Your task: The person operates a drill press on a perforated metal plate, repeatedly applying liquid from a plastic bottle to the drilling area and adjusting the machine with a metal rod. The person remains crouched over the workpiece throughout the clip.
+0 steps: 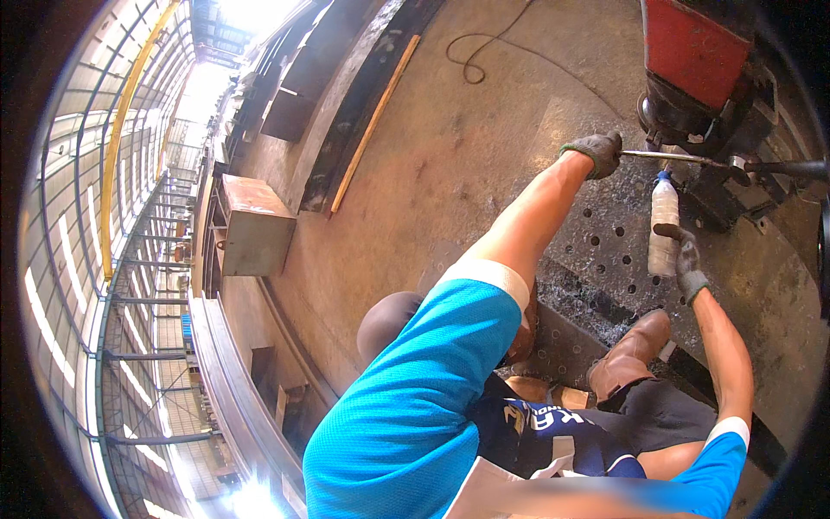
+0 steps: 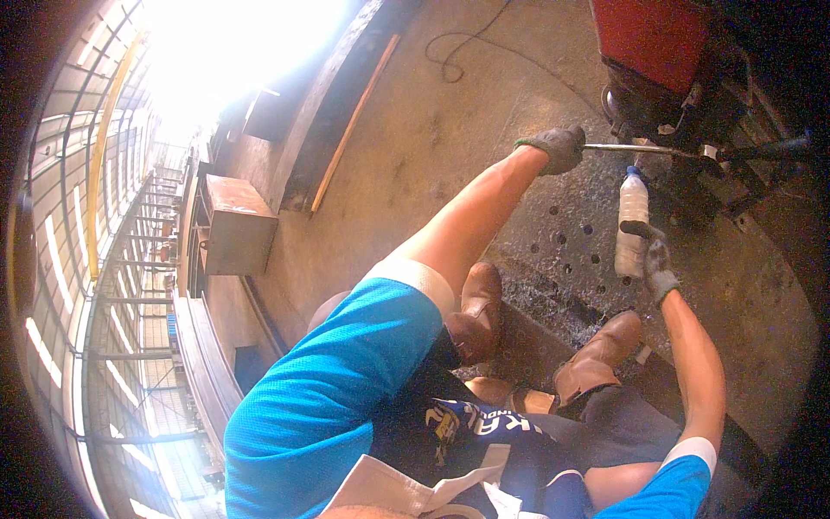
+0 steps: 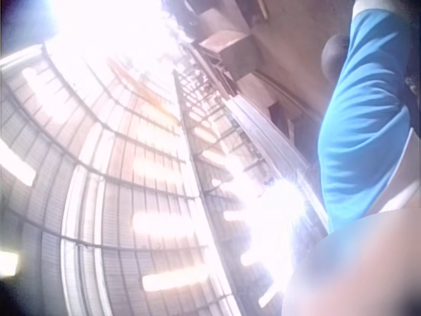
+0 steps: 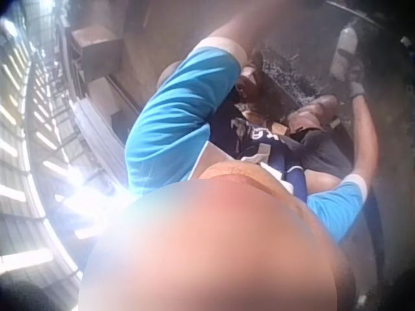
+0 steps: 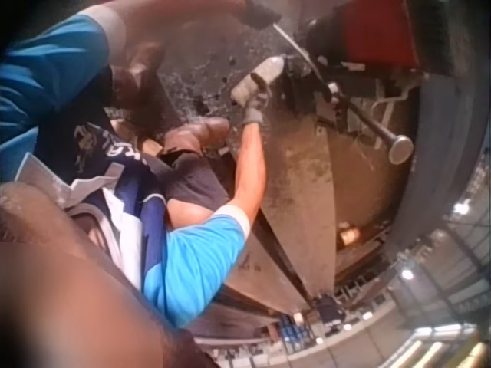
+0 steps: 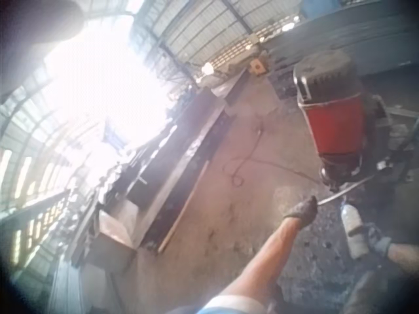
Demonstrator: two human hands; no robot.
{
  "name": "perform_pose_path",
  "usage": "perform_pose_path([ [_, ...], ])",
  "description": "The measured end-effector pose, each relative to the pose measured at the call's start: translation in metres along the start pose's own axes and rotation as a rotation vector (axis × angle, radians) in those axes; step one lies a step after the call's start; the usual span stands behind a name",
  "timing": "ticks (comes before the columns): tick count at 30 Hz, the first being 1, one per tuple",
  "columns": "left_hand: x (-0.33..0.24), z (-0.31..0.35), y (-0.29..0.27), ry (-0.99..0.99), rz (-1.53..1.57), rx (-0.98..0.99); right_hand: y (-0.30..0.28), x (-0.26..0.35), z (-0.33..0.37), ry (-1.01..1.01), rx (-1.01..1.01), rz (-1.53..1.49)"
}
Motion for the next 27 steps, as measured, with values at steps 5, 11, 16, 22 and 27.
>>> perform_pose_path([
  [5,0.004,-0.004,0.003,0.001,0.008,-0.019,0.014,0.014,0.000,-0.057,0.031,0.046],
  [11,0.005,-0.007,0.008,0.009,0.014,0.006,0.032,0.043,0.002,-0.135,0.052,0.032],
  [16,0.002,-0.004,0.005,0.016,0.018,-0.004,0.013,0.007,0.001,0.166,-0.081,0.055],
  [22,0.000,0.001,0.002,-0.014,0.037,-0.011,-0.007,-0.017,-0.005,0.156,-0.217,0.086],
  [27,0.002,0.000,0.005,-0.036,0.037,0.012,0.008,0.006,0.002,0.188,-0.128,0.083],
])
Point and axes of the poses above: each hand's wrist, its own z-axis away from the middle knuckle, its own y-axis out of the palm, x = y × z, the point moved 9 cm from there along -z, towards the middle knuckle, and after that the axes turned 1 degree about y, right-handed, at the moved point
